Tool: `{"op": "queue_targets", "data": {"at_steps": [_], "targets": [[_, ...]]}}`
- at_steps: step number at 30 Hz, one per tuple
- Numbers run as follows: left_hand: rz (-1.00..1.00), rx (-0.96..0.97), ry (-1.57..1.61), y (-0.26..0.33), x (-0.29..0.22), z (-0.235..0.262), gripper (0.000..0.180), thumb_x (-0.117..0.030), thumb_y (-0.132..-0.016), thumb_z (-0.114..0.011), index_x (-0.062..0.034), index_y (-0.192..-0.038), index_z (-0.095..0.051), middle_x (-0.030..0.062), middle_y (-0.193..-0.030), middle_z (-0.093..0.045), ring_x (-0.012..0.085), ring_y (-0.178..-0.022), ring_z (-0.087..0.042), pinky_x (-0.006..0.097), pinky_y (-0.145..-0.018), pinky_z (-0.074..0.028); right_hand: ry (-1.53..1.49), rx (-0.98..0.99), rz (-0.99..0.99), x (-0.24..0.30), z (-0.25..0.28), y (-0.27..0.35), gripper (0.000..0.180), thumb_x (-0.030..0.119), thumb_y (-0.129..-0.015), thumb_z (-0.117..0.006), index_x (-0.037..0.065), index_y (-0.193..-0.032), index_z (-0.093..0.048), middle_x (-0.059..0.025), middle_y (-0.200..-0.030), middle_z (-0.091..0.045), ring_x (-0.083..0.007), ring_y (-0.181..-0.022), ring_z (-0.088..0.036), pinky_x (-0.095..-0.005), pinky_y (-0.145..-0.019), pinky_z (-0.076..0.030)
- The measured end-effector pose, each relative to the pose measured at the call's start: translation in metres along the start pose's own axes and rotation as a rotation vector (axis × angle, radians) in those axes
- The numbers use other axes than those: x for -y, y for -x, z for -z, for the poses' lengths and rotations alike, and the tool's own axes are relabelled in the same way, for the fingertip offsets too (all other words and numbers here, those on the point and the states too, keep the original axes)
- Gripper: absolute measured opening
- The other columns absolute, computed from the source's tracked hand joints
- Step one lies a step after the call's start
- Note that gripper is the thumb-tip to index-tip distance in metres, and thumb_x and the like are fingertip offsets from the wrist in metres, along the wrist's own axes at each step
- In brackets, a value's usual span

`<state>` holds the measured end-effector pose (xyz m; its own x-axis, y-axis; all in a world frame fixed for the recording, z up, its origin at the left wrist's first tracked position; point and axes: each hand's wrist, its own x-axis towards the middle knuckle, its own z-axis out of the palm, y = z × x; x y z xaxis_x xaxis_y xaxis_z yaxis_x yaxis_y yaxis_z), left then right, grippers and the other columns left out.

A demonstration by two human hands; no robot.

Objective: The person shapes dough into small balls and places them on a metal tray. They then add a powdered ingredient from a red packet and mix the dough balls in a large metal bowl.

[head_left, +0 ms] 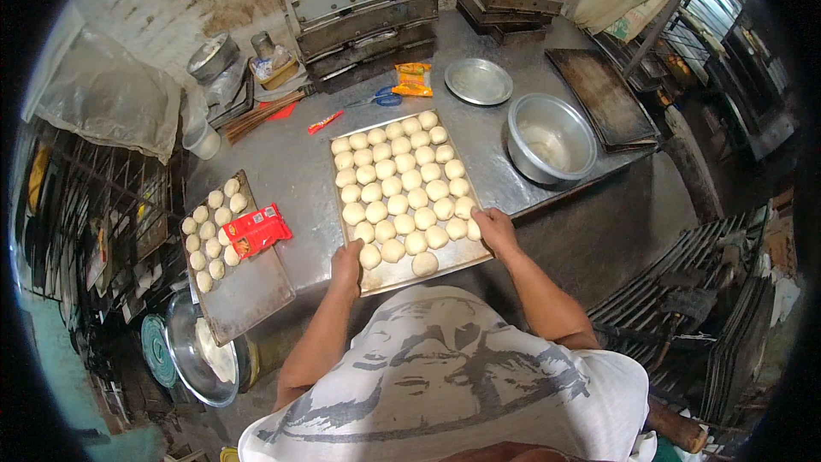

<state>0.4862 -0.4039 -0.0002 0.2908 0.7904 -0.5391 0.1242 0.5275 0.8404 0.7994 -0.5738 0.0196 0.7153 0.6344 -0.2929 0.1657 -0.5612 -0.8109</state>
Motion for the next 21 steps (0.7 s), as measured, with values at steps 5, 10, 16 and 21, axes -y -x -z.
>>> {"op": "queue_targets", "data": {"at_steps": [5,10,16,21], "targets": [[-0.052,-0.064,-0.018,-0.011,0.012,-0.012,0.063,-0.029,-0.089,-0.063,0.014,-0.134,-0.049,0.0254,-0.121,-0.062,0.032,-0.106,-0.062,0.041,-0.095,-0.048,0.152,0.09,0.073,-0.005,0.011,0.016,0.063,0.053,-0.086,-0.067,-0.005,-0.109,-0.07,-0.0327,-0.111,-0.066,-0.045,-0.105,-0.065,-0.0468,-0.095,-0.05],[-0.195,0.085,0.029,-0.028,0.004,-0.055,0.059,-0.026,-0.091,-0.063,0.0108,-0.135,-0.049,0.0211,-0.119,-0.065,0.026,-0.104,-0.063,0.035,-0.09,-0.05,0.242,0.019,0.183,0.037,0.079,-0.036,0.037,0.038,-0.089,-0.067,0.004,-0.101,-0.071,-0.019,-0.095,-0.072,-0.0335,-0.087,-0.068,-0.0414,-0.08,-0.054],[-0.199,-0.056,-0.407,-0.015,-0.017,-0.068,0.053,-0.033,-0.092,-0.068,0.0095,-0.122,-0.06,0.0169,-0.109,-0.07,0.0232,-0.096,-0.066,0.037,-0.084,-0.052,0.582,-0.129,0.279,0.042,0.189,-0.196,0.04,0.04,-0.091,-0.065,0.002,-0.1,-0.072,-0.02,-0.095,-0.073,-0.0359,-0.09,-0.07,-0.0427,-0.082,-0.054],[-0.415,-0.251,-0.814,-0.035,-0.023,-0.073,0.036,-0.028,-0.09,-0.063,0.0016,-0.108,-0.071,0.0207,-0.092,-0.072,0.0311,-0.081,-0.066,0.042,-0.077,-0.051,0.981,-0.046,0.103,-0.016,0.178,-0.283,0.05,0.046,-0.089,-0.064,0.0,-0.106,-0.072,-0.0264,-0.106,-0.07,-0.0417,-0.104,-0.067,-0.0495,-0.095,-0.051]]}}
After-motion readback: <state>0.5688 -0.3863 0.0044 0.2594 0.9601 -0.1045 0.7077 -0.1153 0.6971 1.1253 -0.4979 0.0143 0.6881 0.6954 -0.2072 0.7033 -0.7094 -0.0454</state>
